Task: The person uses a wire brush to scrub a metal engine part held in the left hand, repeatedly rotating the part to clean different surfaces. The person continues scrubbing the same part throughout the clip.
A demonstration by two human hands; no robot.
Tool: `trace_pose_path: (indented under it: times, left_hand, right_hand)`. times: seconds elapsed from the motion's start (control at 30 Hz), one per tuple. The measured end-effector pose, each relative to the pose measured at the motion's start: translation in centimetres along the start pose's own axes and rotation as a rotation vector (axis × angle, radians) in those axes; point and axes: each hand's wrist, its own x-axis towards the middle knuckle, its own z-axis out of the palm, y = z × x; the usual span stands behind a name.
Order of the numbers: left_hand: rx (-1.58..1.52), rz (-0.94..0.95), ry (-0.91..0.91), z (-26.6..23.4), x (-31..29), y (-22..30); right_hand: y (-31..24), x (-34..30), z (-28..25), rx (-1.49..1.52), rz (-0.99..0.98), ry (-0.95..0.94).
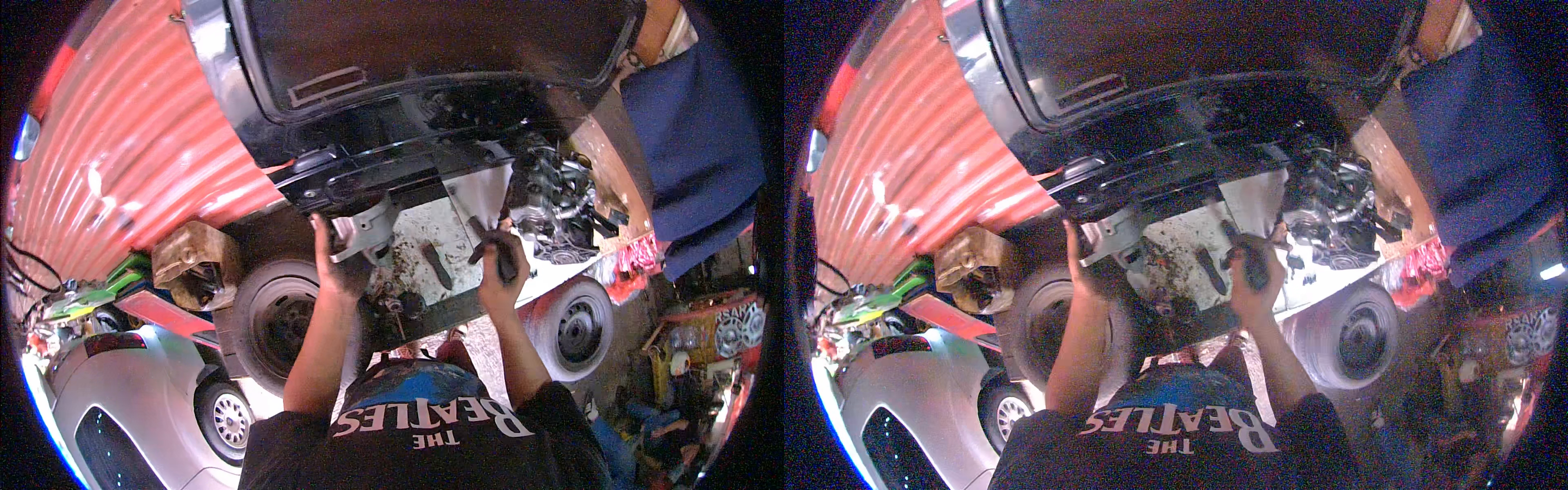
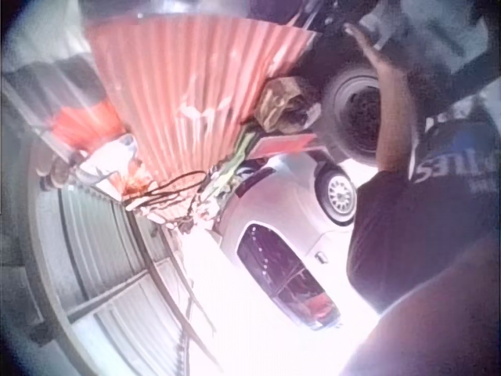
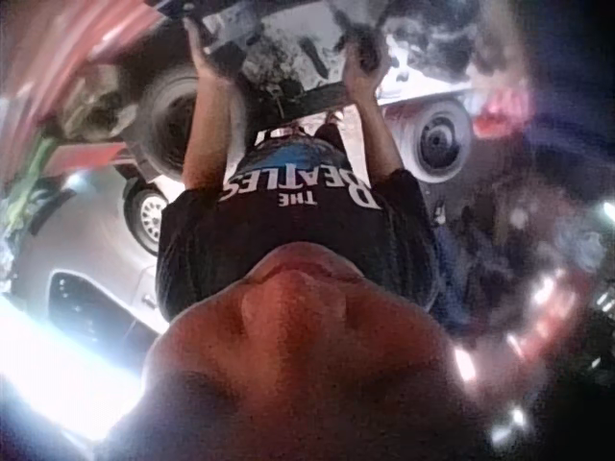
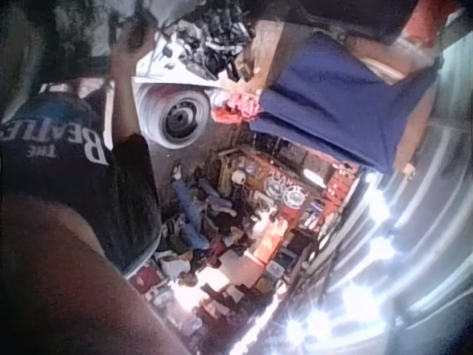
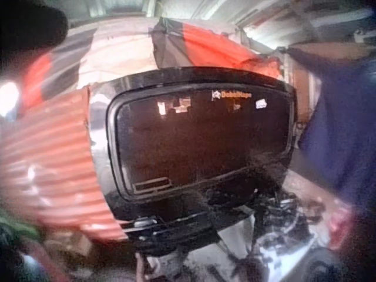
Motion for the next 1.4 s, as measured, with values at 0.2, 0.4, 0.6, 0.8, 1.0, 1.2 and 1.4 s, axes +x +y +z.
trace_pose_path:
  times: [0.2,0.4,0.6,0.8,1.0,1.2,1.4]
  left_hand:
    - [0.024,-0.033,0.087,-2.5,1.3,-1.6]
    - [-0.026,-0.094,0.085,-2.1,2.5,-3.4]
    - [0.006,-0.085,0.112,-1.9,3.3,-4.0]
    - [0.003,-0.015,0.023,-1.0,4.3,-4.2]
    - [0.028,-0.011,0.083,-0.6,5.2,-4.3]
    - [0.050,0.030,0.124,-0.3,6.8,-4.8]
    - [0.075,-0.021,0.078,-1.8,11.2,-3.0]
  right_hand:
    - [17.4,-3.3,-5.2,-0.507,-0.015,-0.441]
    - [29.6,-8.4,-6.6,-0.947,0.243,-0.812]
    - [33.5,-7.7,-3.4,-1.093,0.278,-0.887]
    - [36.1,-7.4,-2.1,-1.181,0.140,-0.892]
    - [37.8,-8.1,-2.6,-1.243,0.168,-0.970]
    - [36.9,-7.7,0.0,-1.161,0.040,-1.056]
    - [35.9,-8.0,4.9,-1.290,0.247,-1.147]
